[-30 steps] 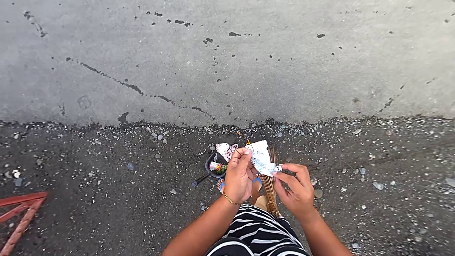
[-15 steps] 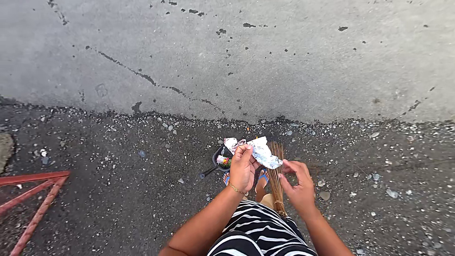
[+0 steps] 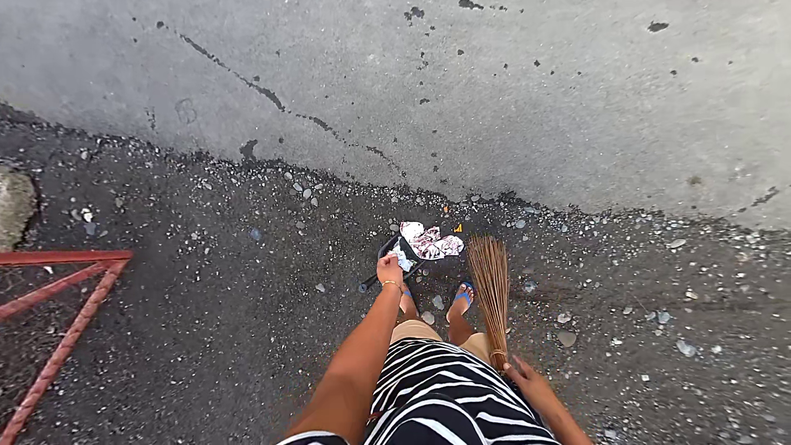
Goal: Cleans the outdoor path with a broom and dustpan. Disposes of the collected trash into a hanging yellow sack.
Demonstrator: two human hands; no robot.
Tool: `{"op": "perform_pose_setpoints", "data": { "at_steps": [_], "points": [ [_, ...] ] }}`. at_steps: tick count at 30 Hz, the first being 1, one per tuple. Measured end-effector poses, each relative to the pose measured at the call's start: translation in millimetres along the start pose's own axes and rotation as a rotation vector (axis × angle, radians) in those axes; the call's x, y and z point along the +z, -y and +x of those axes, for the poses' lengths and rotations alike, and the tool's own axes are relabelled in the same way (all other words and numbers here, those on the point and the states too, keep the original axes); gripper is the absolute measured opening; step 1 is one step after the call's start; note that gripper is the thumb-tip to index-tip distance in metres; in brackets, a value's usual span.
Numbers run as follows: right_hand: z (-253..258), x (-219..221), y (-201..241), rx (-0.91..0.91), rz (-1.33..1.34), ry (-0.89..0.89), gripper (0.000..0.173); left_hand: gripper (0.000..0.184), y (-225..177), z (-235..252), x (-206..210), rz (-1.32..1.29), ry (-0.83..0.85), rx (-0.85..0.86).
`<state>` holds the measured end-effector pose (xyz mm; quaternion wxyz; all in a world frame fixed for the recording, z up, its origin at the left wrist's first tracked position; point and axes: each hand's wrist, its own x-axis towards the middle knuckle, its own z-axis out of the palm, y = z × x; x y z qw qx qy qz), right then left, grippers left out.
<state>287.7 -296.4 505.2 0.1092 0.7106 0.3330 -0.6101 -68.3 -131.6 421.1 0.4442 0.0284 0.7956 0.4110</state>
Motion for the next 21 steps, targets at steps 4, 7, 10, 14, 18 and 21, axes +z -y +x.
{"op": "perform_pose_setpoints", "data": {
  "at_steps": [4,7,10,14,18,21],
  "points": [
    [-7.2,4.4,-0.2,-0.009,0.055,0.072,0.053,0.04,15.3,36.3,-17.0,0.376,0.003,-0.028],
    [-1.8,9.8,-2.1,-0.003,-0.141,0.122,0.046,0.056,31.4,45.6,-36.7,0.631,0.177,-0.13],
    [-3.9,5.7,5.0,0.091,-0.273,0.154,0.055,0.058,63.9,26.2,-65.7,0.83,0.492,-0.11],
    [-0.7,-13.4,11.7,0.225,0.12,0.149,0.063,0.073,113.1,-37.4,-115.2,0.928,0.819,-0.286],
    [37.7,14.1,37.5,0.187,0.134,0.086,0.072,0.075,102.5,-62.9,-149.5,0.794,0.881,-0.484],
    [64.2,34.5,54.0,0.25,0.139,0.035,0.061,0.058,65.1,-68.5,-166.8,0.775,1.044,-0.573]
  ]
}}
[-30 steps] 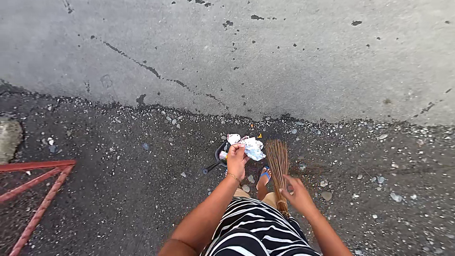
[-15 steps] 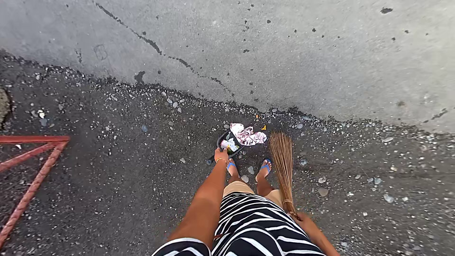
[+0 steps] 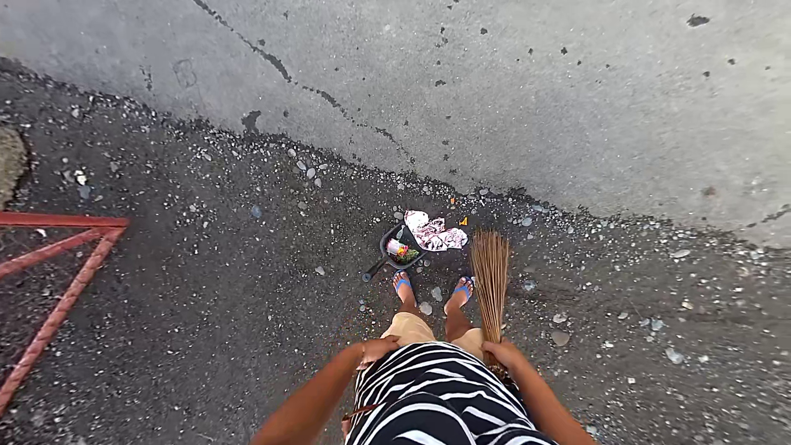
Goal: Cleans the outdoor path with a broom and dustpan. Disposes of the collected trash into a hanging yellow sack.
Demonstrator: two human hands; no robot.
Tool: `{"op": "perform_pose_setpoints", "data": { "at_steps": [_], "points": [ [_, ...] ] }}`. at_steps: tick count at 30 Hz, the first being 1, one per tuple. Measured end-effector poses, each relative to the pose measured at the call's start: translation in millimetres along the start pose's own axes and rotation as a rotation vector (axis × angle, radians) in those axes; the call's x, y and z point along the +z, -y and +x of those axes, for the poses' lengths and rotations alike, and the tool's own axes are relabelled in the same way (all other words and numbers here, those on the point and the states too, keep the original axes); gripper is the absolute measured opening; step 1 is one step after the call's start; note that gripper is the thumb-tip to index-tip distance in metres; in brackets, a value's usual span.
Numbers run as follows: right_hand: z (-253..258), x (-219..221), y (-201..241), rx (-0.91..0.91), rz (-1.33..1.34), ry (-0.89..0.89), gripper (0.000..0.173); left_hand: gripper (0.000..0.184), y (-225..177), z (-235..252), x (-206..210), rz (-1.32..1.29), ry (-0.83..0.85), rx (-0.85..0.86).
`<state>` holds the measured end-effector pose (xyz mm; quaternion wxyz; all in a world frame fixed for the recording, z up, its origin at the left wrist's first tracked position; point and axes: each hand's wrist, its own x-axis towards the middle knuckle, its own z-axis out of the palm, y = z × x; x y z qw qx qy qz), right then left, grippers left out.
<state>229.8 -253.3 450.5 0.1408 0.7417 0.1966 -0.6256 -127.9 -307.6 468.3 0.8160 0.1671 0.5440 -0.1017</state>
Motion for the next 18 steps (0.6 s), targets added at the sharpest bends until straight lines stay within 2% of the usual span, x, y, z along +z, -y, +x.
{"op": "perform_pose_setpoints", "data": {
  "at_steps": [2,5,7,9,11,13,14,17,18],
  "points": [
    [-0.2,-0.7,3.6,0.01,0.157,0.017,0.048,0.039,-4.4,-19.8,-10.8,-0.135,-0.052,0.032],
    [-26.9,-19.0,-7.9,0.008,0.486,0.055,0.037,0.043,1.4,-18.7,-36.9,-0.569,-0.264,0.152],
    [-51.8,-35.9,-26.6,0.012,0.662,0.07,0.031,0.039,5.0,3.3,-60.0,-0.908,-0.507,0.198],
    [-78.0,-44.1,-55.7,0.028,0.775,0.094,0.03,0.03,5.1,28.2,-83.0,-0.989,-0.816,0.168],
    [-96.7,-39.3,-88.8,0.043,0.847,0.104,0.031,0.04,3.2,46.4,-103.9,-0.847,-0.997,0.082],
    [-99.3,-22.7,-108.7,0.078,0.884,0.093,0.026,0.052,-6.6,60.7,-122.6,-0.678,-1.046,-0.002],
    [-93.3,-10.3,-110.8,0.104,0.892,0.067,0.023,0.057,-15.9,64.9,-130.3,-0.662,-1.019,-0.007],
    [-55.9,32.1,-85.7,0.183,0.915,-0.051,0.011,0.066,-45.3,82.3,-144.8,-0.799,-0.867,0.004],
    [-42.4,44.5,-67.9,0.199,0.929,-0.055,0.012,0.068,-54.8,82.0,-150.5,-0.932,-0.745,0.031]
  ]
}}
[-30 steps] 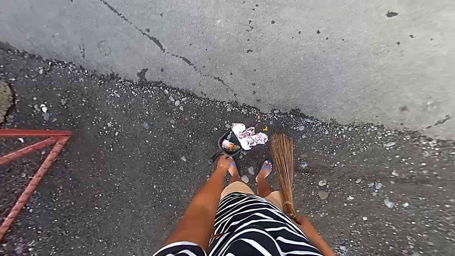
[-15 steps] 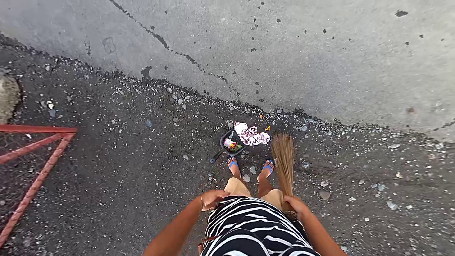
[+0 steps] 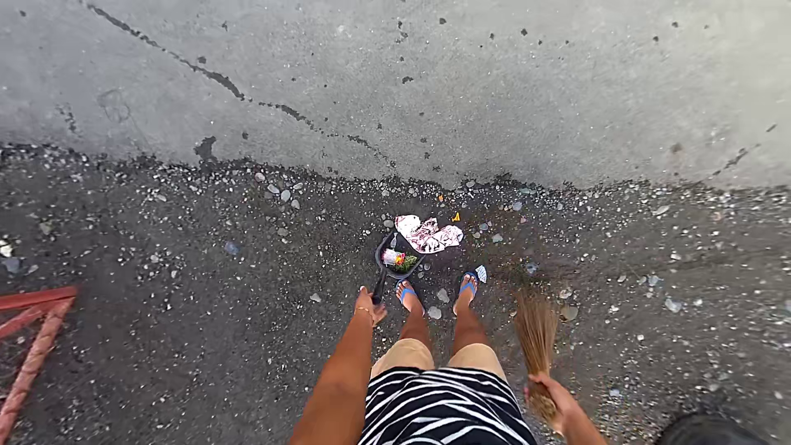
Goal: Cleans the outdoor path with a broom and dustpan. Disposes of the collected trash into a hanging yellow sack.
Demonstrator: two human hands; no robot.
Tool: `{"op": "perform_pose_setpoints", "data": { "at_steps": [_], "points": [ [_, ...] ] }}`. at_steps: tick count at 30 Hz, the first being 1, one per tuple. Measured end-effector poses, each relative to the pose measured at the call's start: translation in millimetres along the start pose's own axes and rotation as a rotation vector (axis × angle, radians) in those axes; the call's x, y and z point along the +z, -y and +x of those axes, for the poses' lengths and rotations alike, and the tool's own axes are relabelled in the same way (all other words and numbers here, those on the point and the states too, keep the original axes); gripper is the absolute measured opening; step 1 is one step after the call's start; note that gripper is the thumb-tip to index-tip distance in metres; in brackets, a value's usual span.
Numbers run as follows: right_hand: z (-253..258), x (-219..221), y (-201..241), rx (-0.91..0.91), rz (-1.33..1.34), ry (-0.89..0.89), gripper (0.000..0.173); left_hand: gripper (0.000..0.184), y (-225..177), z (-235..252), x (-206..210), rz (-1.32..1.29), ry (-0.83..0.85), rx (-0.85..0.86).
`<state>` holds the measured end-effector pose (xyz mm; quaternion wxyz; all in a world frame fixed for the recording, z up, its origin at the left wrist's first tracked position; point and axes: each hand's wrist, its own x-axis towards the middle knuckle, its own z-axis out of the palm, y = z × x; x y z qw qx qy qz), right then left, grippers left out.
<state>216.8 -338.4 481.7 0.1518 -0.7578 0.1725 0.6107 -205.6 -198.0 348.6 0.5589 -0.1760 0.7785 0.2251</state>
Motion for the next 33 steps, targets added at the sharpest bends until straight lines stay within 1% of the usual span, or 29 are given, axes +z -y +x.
{"op": "perform_pose_setpoints", "data": {
  "at_steps": [1,3,4,6,7,8,9,11,12,16,18,20,23,25,27,29,31,33],
  "points": [
    [7.2,22.9,4.1,0.016,0.011,0.014,0.014,0.069,-7.4,-0.1,7.1,-0.126,0.064,-0.051],
    [11.7,62.4,8.8,0.049,0.049,0.109,0.016,0.064,-18.3,-3.9,22.7,-0.372,0.095,-0.099],
    [6.3,78.8,8.9,0.066,0.061,0.168,0.015,0.06,-22.1,-4.4,28.2,-0.468,0.096,-0.1],
    [-15.8,97.2,7.7,0.066,0.043,0.267,0.011,0.056,-25.3,-0.7,35.0,-0.562,0.106,-0.102],
    [-29.2,98.3,6.7,0.041,0.0,0.303,0.017,0.055,-25.1,3.0,36.5,-0.576,0.12,-0.107],
    [-43.2,95.7,6.6,0.009,-0.06,0.317,0.028,0.053,-24.6,6.9,37.2,-0.582,0.142,-0.114],
    [-56.8,90.9,7.8,-0.023,-0.122,0.306,0.04,0.044,-24.9,9.1,38.7,-0.573,0.155,-0.122],
    [-82.2,77.8,14.4,-0.076,-0.256,0.278,0.059,0.011,-27.3,10.0,45.1,-0.517,0.161,-0.135],
    [-93.0,71.5,19.2,-0.1,-0.314,0.27,0.065,0.005,-29.1,8.3,47.9,-0.493,0.174,-0.14],
    [-120.1,61.6,51.6,-0.228,-0.48,0.248,0.079,0.009,-34.5,-6.0,59.3,-0.464,0.186,-0.142],
    [-112.2,67.4,75.4,-0.307,-0.568,0.199,0.084,0.009,-36.3,-12.0,65.1,-0.469,0.176,-0.148],
    [-88.8,80.9,103.5,-0.392,-0.69,0.121,0.093,0.009,-36.4,-15.9,70.5,-0.463,0.158,-0.145],
    [-33.8,122.0,150.5,-0.457,-0.989,-0.032,0.11,0.007,-36.4,-17.9,77.7,-0.479,0.127,-0.142],
    [5.0,158.3,167.5,-0.436,-1.223,-0.13,0.113,0.005,-36.3,-16.0,81.5,-0.481,0.113,-0.144],
    [29.3,187.4,159.2,-0.368,-1.456,-0.137,0.114,0.002,-36.9,-14.2,82.2,-0.474,0.11,-0.15],
    [36.1,198.6,130.2,-0.321,-1.594,-0.047,0.113,0.004,-41.9,-12.4,80.1,-0.465,0.112,-0.147],
    [26.5,189.4,102.3,-0.268,-1.676,0.048,0.113,0.009,-47.1,-11.5,77.3,-0.48,0.118,-0.147],
    [5.7,169.3,81.8,-0.223,-1.699,0.069,0.113,0.009,-51.8,-8.6,72.2,-0.503,0.116,-0.15]
  ]
}}
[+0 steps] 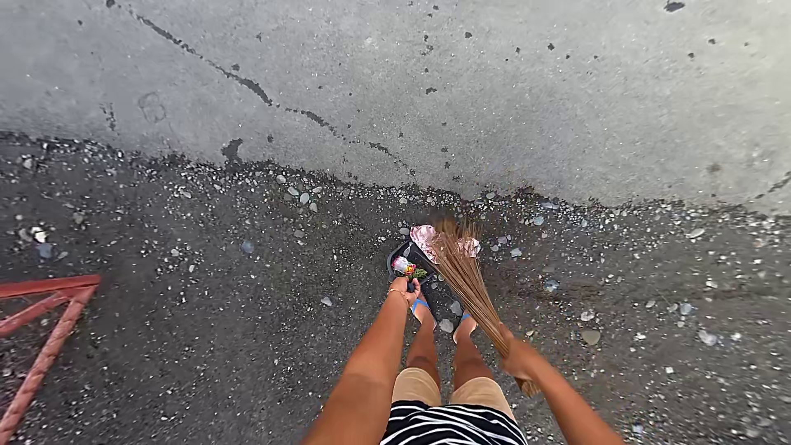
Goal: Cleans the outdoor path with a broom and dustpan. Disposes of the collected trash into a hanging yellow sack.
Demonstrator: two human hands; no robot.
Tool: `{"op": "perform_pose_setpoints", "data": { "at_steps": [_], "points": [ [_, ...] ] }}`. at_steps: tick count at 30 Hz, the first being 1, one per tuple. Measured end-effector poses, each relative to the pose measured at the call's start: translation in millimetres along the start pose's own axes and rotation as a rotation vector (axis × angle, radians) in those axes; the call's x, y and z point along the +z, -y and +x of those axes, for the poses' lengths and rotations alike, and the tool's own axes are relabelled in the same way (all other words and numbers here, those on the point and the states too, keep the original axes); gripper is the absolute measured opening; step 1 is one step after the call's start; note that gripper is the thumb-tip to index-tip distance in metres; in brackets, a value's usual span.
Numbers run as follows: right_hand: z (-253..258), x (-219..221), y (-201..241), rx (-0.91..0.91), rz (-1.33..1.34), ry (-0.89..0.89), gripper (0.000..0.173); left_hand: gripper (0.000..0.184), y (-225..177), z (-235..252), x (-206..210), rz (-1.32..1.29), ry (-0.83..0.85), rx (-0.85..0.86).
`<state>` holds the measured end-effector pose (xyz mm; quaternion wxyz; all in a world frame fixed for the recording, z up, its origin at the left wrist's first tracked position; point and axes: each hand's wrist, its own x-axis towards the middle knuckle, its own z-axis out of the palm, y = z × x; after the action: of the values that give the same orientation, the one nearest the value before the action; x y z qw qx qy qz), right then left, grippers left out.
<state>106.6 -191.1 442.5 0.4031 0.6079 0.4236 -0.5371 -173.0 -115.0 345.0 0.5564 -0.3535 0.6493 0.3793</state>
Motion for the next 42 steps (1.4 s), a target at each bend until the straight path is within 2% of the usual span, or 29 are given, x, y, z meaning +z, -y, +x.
{"op": "perform_pose_setpoints", "data": {
  "at_steps": [6,8,10,13,16,18,21,24,27,31,36,39,42],
  "points": [
    [-97.1,-8.2,-73.2,0.055,0.176,-0.133,0.114,0.007,-7.3,-0.9,-0.3,-0.02,0.01,-0.011],
    [-96.8,-12.2,-99.8,0.058,0.286,-0.204,0.117,0.008,-5.8,-2.4,-2.1,0.04,0.011,-0.002],
    [-72.9,-14.3,-112.7,0.084,0.418,-0.25,0.122,0.015,-2.5,-1.8,-6.5,0.071,0.01,-0.01],
    [-23.1,-13.6,-95.8,0.073,0.685,-0.244,0.121,0.018,0.6,1.1,-9.9,0.099,-0.011,-0.02],
    [3.6,1.7,-57.1,0.023,0.794,-0.099,0.108,0.022,-0.5,4.0,-10.2,0.127,-0.036,-0.028],
    [8.1,24.3,-34.9,-0.046,0.706,0.065,0.104,0.021,-0.9,4.9,-8.9,0.122,-0.033,-0.028],
    [14.7,61.6,-12.1,-0.153,0.516,0.216,0.115,0.006,0.1,7.1,-3.0,0.107,-0.01,-0.016],
    [3.5,78.4,-0.1,-0.168,0.417,0.296,0.122,0.004,1.8,10.1,-3.5,0.104,0.025,-0.013],
    [-20.6,77.9,-6.0,-0.142,0.349,0.264,0.125,0.006,-0.9,9.9,-5.8,0.084,0.048,-0.018],
    [-79.6,48.6,-23.2,-0.042,0.263,0.163,0.12,0.007,-8.4,10.3,-14.2,0.016,0.055,-0.035],
    [-142.5,-10.0,-54.0,-0.007,0.143,0.029,0.112,0.006,-9.6,9.7,-30.2,-0.067,0.056,-0.044],
    [-145.5,-40.2,-66.3,0.011,0.127,-0.077,0.115,0.009,-4.5,8.3,-37.9,-0.145,0.052,-0.059],
    [-116.1,-71.1,-56.9,0.009,0.191,-0.187,0.116,0.009,-0.2,7.4,-42.2,-0.223,0.046,-0.062]
  ]
}}
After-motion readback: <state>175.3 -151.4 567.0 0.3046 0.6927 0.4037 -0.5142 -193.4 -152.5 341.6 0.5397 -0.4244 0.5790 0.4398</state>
